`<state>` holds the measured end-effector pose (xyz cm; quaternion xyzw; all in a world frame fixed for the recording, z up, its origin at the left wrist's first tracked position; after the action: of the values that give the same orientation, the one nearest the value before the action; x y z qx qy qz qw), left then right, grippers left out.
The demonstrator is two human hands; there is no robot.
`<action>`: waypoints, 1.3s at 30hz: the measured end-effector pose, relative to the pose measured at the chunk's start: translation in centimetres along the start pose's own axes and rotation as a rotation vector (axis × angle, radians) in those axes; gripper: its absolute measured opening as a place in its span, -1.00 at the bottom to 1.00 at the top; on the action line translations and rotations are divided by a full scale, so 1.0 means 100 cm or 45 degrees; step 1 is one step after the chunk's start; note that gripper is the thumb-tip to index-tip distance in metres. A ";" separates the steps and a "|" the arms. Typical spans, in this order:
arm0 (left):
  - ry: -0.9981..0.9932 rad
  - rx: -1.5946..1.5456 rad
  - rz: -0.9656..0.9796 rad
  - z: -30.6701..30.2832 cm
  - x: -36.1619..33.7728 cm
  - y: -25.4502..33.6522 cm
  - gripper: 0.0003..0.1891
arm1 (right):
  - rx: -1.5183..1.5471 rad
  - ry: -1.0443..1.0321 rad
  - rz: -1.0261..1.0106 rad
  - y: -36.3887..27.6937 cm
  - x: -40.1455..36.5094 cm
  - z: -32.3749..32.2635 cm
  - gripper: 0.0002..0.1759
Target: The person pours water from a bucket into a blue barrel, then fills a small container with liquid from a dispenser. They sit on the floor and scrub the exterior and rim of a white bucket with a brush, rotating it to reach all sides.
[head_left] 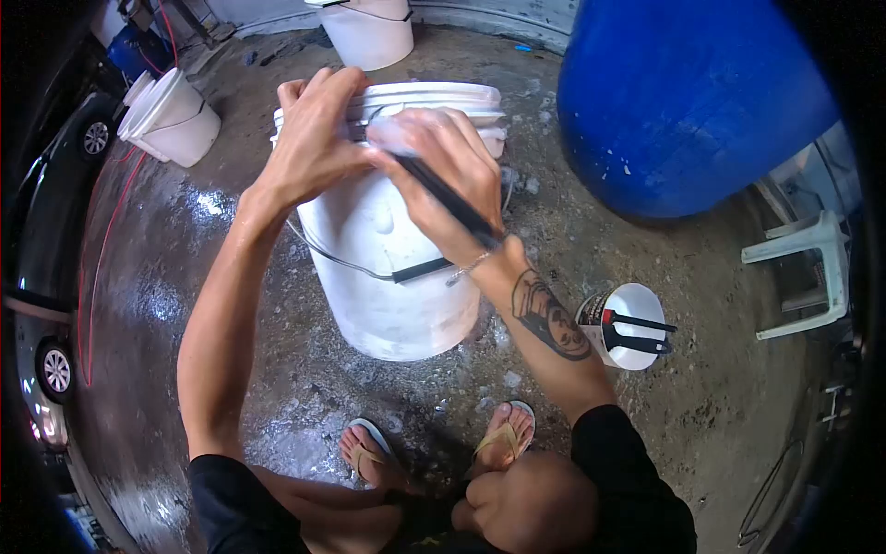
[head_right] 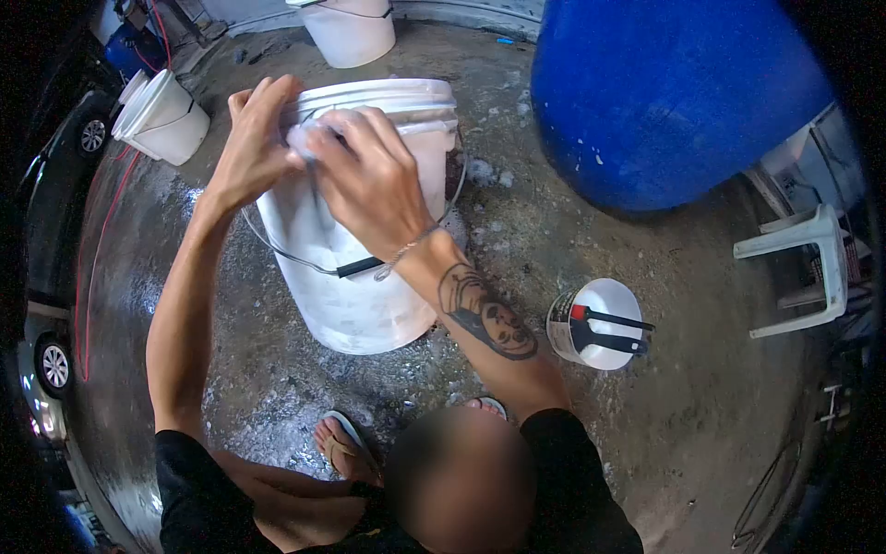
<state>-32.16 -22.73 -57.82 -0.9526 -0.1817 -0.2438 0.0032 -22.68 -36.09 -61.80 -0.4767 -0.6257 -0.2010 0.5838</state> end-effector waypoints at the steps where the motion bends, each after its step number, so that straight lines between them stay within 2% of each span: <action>1: 0.004 -0.002 0.006 -0.002 -0.001 -0.001 -0.18 | 0.001 -0.004 -0.014 0.008 -0.008 -0.004 -0.77; 2: -0.012 -0.028 -0.057 -0.005 -0.004 -0.004 -0.17 | -0.039 0.092 -0.078 0.025 -0.022 -0.008 -0.81; 3: -0.033 -0.056 -0.129 -0.007 -0.010 -0.010 -0.16 | -0.043 0.174 0.051 0.047 -0.035 -0.019 -0.84; 5: -0.060 -0.032 -0.171 -0.004 -0.017 -0.024 -0.13 | -0.313 0.099 0.338 0.071 -0.045 -0.034 -0.85; 6: -0.058 -0.025 -0.151 -0.004 -0.018 -0.023 -0.13 | -0.311 0.105 0.342 0.066 -0.044 -0.032 -0.85; 8: -0.114 0.032 -0.181 -0.004 -0.013 -0.025 -0.13 | -0.050 0.220 0.251 0.051 -0.041 -0.024 -0.86; 9: -0.121 0.022 -0.187 -0.004 -0.013 -0.022 -0.13 | 0.038 0.210 0.059 0.035 -0.035 -0.014 -0.83; 11: -0.121 0.004 -0.167 -0.005 -0.007 -0.016 -0.16 | 0.049 0.059 0.034 0.012 -0.022 -0.001 -0.78; 12: -0.074 -0.009 -0.140 -0.004 -0.010 -0.020 -0.16 | 0.091 0.061 0.048 0.015 -0.022 -0.004 -0.76; 13: -0.069 -0.007 -0.137 -0.002 -0.012 -0.027 -0.16 | 0.058 0.141 -0.001 0.025 -0.028 -0.007 -0.82; 15: 0.216 -0.055 -0.001 -0.005 -0.024 -0.037 -0.22 | -0.104 0.201 0.360 0.059 -0.043 -0.023 -0.86; 17: 0.205 -0.039 -0.011 -0.006 -0.031 -0.045 -0.21 | -0.071 0.151 0.600 0.086 -0.056 -0.029 -0.85; 19: 0.144 -0.059 -0.047 -0.010 -0.034 -0.045 -0.24 | 0.044 0.244 0.492 0.061 -0.053 -0.024 -0.86; 20: 0.172 -0.081 -0.058 -0.010 -0.036 -0.047 -0.27 | 0.227 0.264 0.415 0.047 -0.050 -0.018 -0.86; 21: 0.169 -0.087 -0.049 -0.010 -0.035 -0.048 -0.27 | 0.302 0.199 0.325 0.031 -0.041 -0.018 -0.87; 23: 0.165 -0.065 -0.036 -0.015 -0.043 -0.048 -0.28 | 0.351 0.229 0.511 0.049 -0.047 -0.017 -0.86; 25: 0.161 -0.071 -0.053 -0.016 -0.050 -0.049 -0.30 | 0.160 0.122 0.925 0.076 -0.047 -0.025 -0.82; 27: 0.152 -0.026 -0.008 -0.016 -0.046 -0.049 -0.31 | 0.248 0.259 0.728 0.063 -0.050 -0.019 -0.82; 28: 0.176 -0.098 -0.043 -0.014 -0.045 -0.051 -0.31 | 0.350 0.302 0.549 0.044 -0.047 -0.015 -0.80; 29: 0.166 -0.108 -0.043 -0.012 -0.046 -0.049 -0.31 | 0.371 0.221 0.464 0.025 -0.042 -0.011 -0.78; 31: 0.079 -0.039 -0.091 -0.011 -0.046 -0.048 -0.26 | 0.479 0.248 0.618 0.019 -0.032 -0.017 -0.78; 33: 0.093 0.008 -0.096 -0.014 -0.049 -0.052 -0.28 | 0.219 0.182 0.841 0.044 -0.030 -0.039 -0.78; 34: 0.108 0.037 -0.059 -0.014 -0.054 -0.051 -0.28 | 0.044 0.127 0.862 0.059 -0.031 -0.048 -0.77; 35: 0.125 0.068 -0.018 -0.015 -0.056 -0.050 -0.28 | -0.037 -0.033 1.106 0.072 -0.040 -0.053 -0.77; 37: 0.169 -0.062 -0.005 -0.016 -0.053 -0.045 -0.31 | 0.074 0.151 0.795 0.042 -0.033 -0.045 -0.77; 38: 0.198 -0.082 -0.004 -0.016 -0.053 -0.041 -0.32 | 0.160 0.135 0.824 0.021 -0.031 -0.042 -0.81; 39: 0.233 -0.097 0.007 -0.016 -0.051 -0.038 -0.34 | 0.424 0.118 0.765 0.009 -0.034 -0.032 -0.77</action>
<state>-38.37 -21.10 -59.05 -0.9263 -0.1685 -0.3367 -0.0159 -20.70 -39.47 -64.46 -0.5282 -0.4544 0.0632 0.7145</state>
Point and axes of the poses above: each hand's wrist, its own x-axis towards the middle knuckle, its own z-axis out of the palm, y = z × x, the point moved 4 cm from there along x, towards the middle knuckle, and after that the axes turned 4 degrees about x, right-handed, at the moved point
